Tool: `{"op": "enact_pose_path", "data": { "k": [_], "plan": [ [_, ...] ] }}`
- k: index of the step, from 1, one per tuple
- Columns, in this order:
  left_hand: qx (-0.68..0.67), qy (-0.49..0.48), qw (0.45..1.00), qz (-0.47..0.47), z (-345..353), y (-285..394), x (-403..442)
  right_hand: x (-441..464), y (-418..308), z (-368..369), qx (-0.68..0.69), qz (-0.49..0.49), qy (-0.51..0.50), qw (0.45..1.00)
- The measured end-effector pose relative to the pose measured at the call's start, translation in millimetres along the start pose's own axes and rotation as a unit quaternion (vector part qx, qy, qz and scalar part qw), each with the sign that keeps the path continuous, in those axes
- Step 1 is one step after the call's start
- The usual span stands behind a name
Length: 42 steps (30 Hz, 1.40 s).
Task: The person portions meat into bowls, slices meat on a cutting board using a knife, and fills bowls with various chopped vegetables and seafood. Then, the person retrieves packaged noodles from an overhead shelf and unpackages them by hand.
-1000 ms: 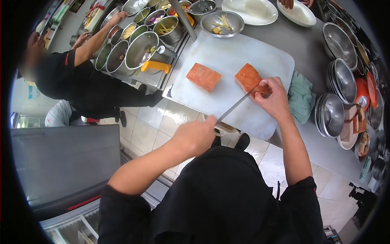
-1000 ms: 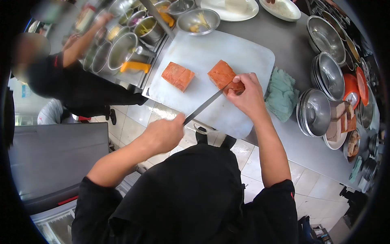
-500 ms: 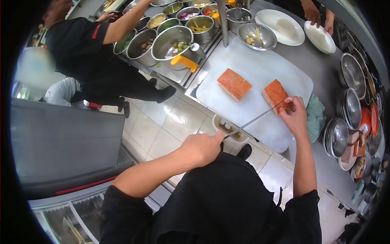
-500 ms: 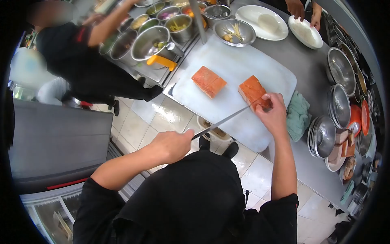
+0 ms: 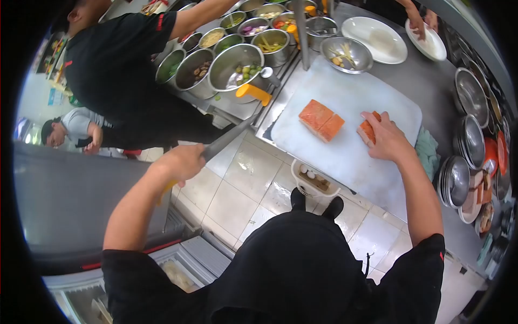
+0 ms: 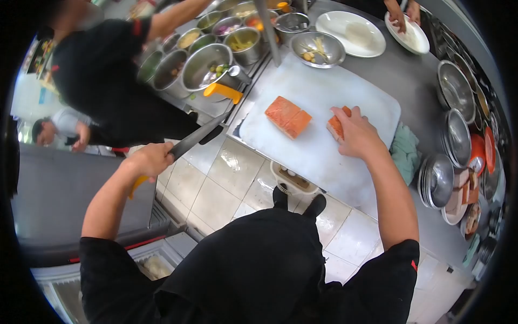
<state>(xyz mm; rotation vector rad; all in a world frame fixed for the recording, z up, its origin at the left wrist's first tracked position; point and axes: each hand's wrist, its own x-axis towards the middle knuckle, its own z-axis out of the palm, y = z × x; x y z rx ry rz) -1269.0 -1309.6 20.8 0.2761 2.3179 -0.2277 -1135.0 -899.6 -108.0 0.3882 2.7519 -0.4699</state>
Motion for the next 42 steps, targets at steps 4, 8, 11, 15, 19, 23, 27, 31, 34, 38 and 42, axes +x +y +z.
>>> {"op": "enact_pose_path", "data": {
  "k": [4,8,11,15,19,23,27,31,34,38,42],
  "plan": [
    [0.045,-0.076,0.996,-0.011,-37,20,15,-1,5,3,0.033,0.004,0.021,0.999],
    [0.173,0.167,0.959,0.146,-52,46,51,14,25,31,0.095,-0.042,0.069,0.992],
    [0.056,0.311,0.868,0.384,-46,117,33,-22,22,2,0.201,-0.025,0.036,0.979],
    [-0.061,0.175,0.823,0.537,-34,249,-12,-76,35,14,0.468,-0.058,0.002,0.882],
    [-0.138,0.103,0.751,0.637,-6,416,20,-142,48,49,0.512,-0.075,0.048,0.855],
    [-0.233,0.043,0.807,0.541,13,569,40,-215,70,68,0.567,-0.023,0.115,0.815],
    [-0.167,0.072,0.883,0.432,14,654,27,-294,98,74,0.546,0.048,0.2,0.812],
    [-0.205,0.035,0.875,0.437,25,700,51,-347,133,79,0.598,0.074,0.233,0.763],
    [-0.211,0.079,0.832,0.507,3,688,34,-370,151,52,0.563,0.099,0.286,0.77],
    [-0.333,0.117,0.769,0.533,-7,592,1,-356,163,-26,0.421,0.065,0.344,0.837],
    [-0.355,0.123,0.758,0.534,26,484,0,-295,135,-116,0.203,0.015,0.32,0.925]
  ]
}}
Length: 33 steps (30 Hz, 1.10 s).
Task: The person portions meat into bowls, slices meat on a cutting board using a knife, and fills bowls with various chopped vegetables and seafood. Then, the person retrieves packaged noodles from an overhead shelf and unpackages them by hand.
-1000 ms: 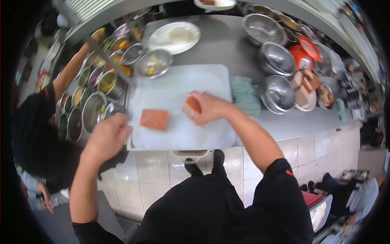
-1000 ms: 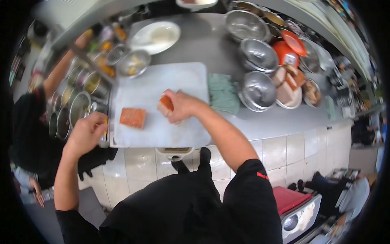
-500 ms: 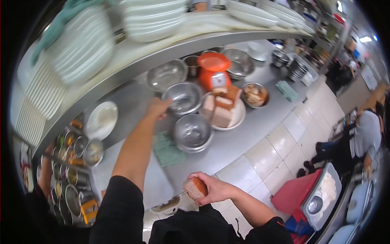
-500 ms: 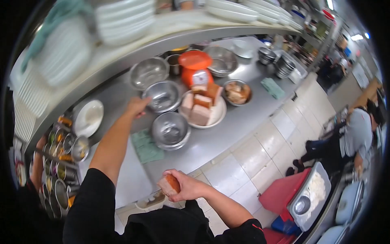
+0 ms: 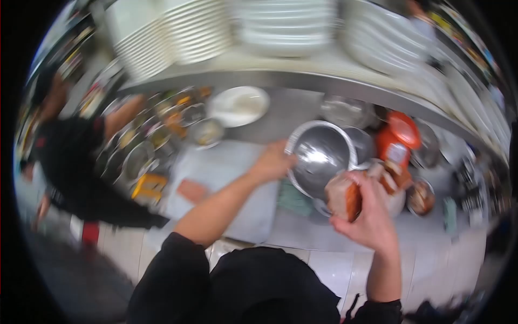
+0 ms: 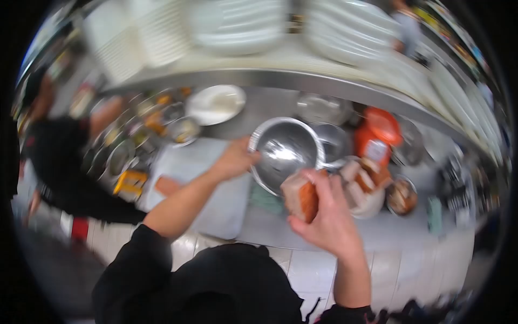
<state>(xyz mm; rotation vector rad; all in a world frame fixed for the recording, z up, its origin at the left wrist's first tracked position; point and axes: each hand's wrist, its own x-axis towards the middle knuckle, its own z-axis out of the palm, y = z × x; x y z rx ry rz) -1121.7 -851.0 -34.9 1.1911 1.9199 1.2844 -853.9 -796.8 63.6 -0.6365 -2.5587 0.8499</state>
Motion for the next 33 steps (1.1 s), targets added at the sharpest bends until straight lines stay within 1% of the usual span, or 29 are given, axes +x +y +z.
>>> {"op": "enact_pose_path", "data": {
  "k": [1,2,3,5,6,7,9,11,12,13,14,16,19,20,22,23,24,25,26,27,29,31,33],
  "plan": [
    [-0.026,-0.031,0.998,-0.055,-12,1,-25,24,-15,5,-0.031,-0.015,-0.04,0.999],
    [-0.098,-0.018,0.993,-0.062,-21,6,-54,44,-30,11,-0.027,-0.049,-0.106,0.993],
    [-0.073,0.025,0.996,-0.051,-29,-4,-77,57,-42,21,-0.09,-0.144,-0.086,0.982],
    [-0.014,0.071,0.992,-0.107,-60,-23,-130,77,-69,29,-0.064,-0.24,-0.071,0.966],
    [-0.045,0.11,0.985,-0.125,-76,-41,-158,85,-78,36,0.003,-0.24,-0.082,0.967],
    [-0.079,0.147,0.976,-0.142,-89,-58,-190,93,-84,47,0.038,-0.238,-0.104,0.965],
    [-0.101,0.244,0.939,-0.222,-112,-63,-261,113,-81,83,0.057,-0.244,-0.196,0.948],
    [-0.118,0.329,0.889,-0.297,-129,-70,-327,133,-83,144,0.016,-0.233,-0.283,0.93],
    [-0.119,0.385,0.855,-0.326,-134,-76,-357,142,-80,179,0.005,-0.221,-0.325,0.92],
    [-0.121,0.437,0.819,-0.351,-135,-81,-377,148,-86,211,-0.037,-0.209,-0.354,0.911],
    [-0.154,0.474,0.796,-0.342,-138,-83,-387,153,-96,244,-0.079,-0.198,-0.379,0.9],
    [-0.216,0.539,0.748,-0.321,-143,-83,-405,159,-115,303,-0.117,-0.152,-0.391,0.9],
    [-0.259,0.53,0.76,-0.272,-155,-125,-423,171,-151,352,-0.21,-0.121,-0.407,0.881],
    [-0.281,0.524,0.757,-0.271,-162,-130,-424,176,-154,368,-0.218,-0.121,-0.418,0.873],
    [-0.31,0.491,0.769,-0.267,-178,-150,-428,185,-149,398,-0.234,-0.114,-0.443,0.858],
    [-0.319,0.478,0.774,-0.266,-186,-155,-426,195,-144,411,-0.213,-0.114,-0.439,0.865],
    [-0.35,0.47,0.765,-0.266,-195,-157,-424,202,-132,420,-0.195,-0.11,-0.441,0.869],
    [-0.347,0.446,0.781,-0.265,-206,-169,-425,195,-130,417,-0.18,-0.102,-0.45,0.869],
    [-0.349,0.422,0.792,-0.27,-215,-187,-425,198,-126,410,-0.045,0.008,-0.491,0.87],
    [-0.354,0.399,0.8,-0.277,-218,-199,-428,198,-140,389,0.088,0.125,-0.512,0.845],
    [-0.385,0.349,0.798,-0.306,-243,-187,-417,188,-149,372,0.266,0.227,-0.475,0.807],
    [-0.383,0.317,0.811,-0.309,-257,-194,-409,179,-185,351,0.268,0.095,-0.437,0.853],
    [-0.384,0.283,0.824,-0.306,-267,-191,-399,167,-220,334,0.249,-0.04,-0.39,0.885]
  ]
}}
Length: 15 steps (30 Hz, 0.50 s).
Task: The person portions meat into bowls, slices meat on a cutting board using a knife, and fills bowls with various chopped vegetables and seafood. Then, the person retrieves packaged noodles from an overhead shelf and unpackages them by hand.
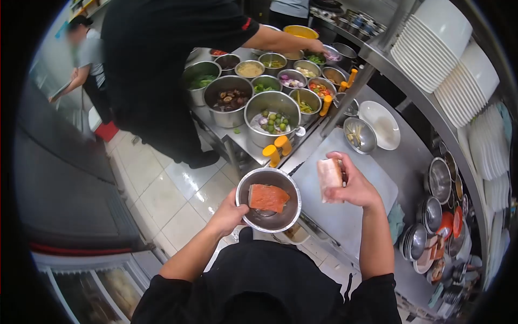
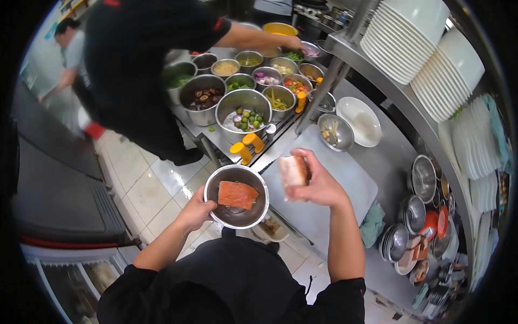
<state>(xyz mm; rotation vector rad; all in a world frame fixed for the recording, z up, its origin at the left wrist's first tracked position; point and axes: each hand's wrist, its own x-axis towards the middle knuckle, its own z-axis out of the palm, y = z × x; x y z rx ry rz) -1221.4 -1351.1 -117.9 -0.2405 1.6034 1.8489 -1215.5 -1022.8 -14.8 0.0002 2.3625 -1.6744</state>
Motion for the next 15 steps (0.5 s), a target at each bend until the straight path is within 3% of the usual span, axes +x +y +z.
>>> {"op": "enact_pose_path", "data": {
  "k": [2,4,5,7,8,10,15],
  "plan": [
    [0.005,-0.031,1.0,0.0,8,15,5,-5,-32,17,-0.099,-0.119,0.017,0.988],
    [-0.019,-0.059,0.998,-0.003,15,19,12,-8,-49,39,-0.234,-0.167,0.038,0.957],
    [-0.037,-0.067,0.997,-0.007,25,26,10,-10,-53,55,-0.326,-0.127,0.021,0.937],
    [-0.049,-0.12,0.992,-0.003,33,29,9,-10,-35,79,-0.488,-0.155,-0.048,0.857],
    [-0.024,-0.105,0.994,0.023,42,34,0,-12,-26,87,-0.484,-0.196,-0.075,0.849],
    [-0.026,-0.132,0.991,-0.023,40,34,-5,-20,-36,78,-0.392,-0.22,-0.088,0.889],
    [-0.028,-0.108,0.993,0.038,34,84,-13,-46,-46,18,-0.18,-0.266,0.12,0.939]
  ]
}}
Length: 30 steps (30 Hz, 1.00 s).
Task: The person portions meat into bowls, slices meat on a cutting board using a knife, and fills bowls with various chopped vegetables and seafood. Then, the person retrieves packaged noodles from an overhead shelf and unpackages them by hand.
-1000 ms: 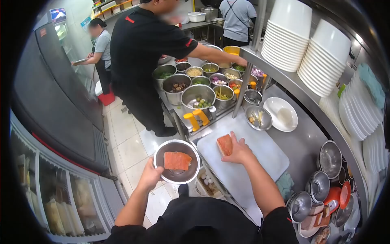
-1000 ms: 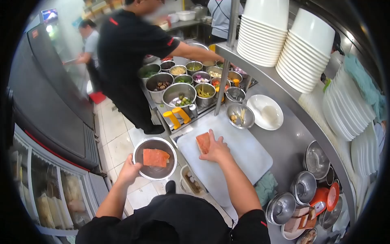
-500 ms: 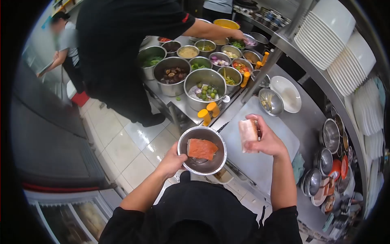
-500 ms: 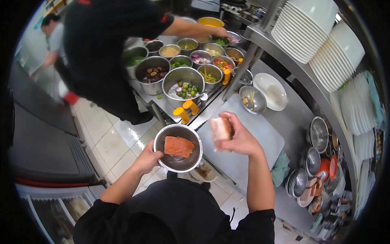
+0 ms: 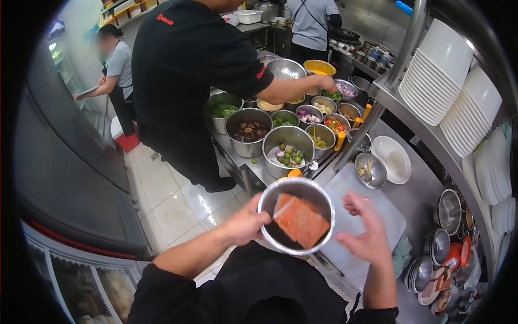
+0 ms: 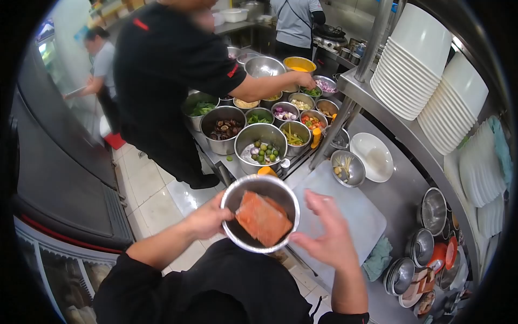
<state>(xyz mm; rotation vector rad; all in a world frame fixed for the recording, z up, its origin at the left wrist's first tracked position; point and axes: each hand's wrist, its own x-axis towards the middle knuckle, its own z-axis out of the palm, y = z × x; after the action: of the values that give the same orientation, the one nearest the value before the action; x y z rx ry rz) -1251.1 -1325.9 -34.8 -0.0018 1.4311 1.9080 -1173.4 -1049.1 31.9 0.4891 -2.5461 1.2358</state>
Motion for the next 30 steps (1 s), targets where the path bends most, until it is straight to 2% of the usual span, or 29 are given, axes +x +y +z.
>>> {"op": "enact_pose_path", "data": {
  "k": [1,4,7,9,11,12,14,17,22,27,28,30],
  "plan": [
    [-0.026,0.013,1.0,0.0,2,19,2,-5,9,-11,0.048,0.013,0.047,0.998],
    [-0.059,0.025,0.994,0.087,4,76,31,-16,40,-22,0.11,0.074,0.108,0.985],
    [-0.06,0.028,0.983,0.174,1,138,85,-25,78,-10,0.079,0.212,0.06,0.972],
    [-0.046,0.052,0.971,0.227,4,182,129,-29,97,5,-0.062,0.301,-0.005,0.952],
    [-0.071,0.026,0.953,0.293,-3,221,194,-31,118,26,-0.233,0.368,-0.081,0.897],
    [-0.088,0.01,0.948,0.307,-10,241,235,-25,121,35,-0.254,0.433,-0.109,0.858],
    [-0.17,0.092,0.928,0.319,-13,279,313,-13,122,51,-0.285,0.56,-0.163,0.76],
    [-0.254,0.208,0.9,0.285,-10,326,390,-3,127,67,-0.297,0.602,-0.164,0.723],
    [-0.247,0.277,0.902,0.219,-40,376,475,-17,142,77,-0.29,0.612,-0.129,0.724],
    [-0.246,0.328,0.87,0.275,-121,397,558,-17,143,78,-0.28,0.616,-0.112,0.728],
    [-0.245,0.308,0.873,0.287,-143,400,561,-19,143,78,-0.278,0.615,-0.109,0.73],
    [-0.209,0.387,0.855,0.273,-174,407,550,-20,145,77,-0.285,0.607,-0.103,0.735]
  ]
}}
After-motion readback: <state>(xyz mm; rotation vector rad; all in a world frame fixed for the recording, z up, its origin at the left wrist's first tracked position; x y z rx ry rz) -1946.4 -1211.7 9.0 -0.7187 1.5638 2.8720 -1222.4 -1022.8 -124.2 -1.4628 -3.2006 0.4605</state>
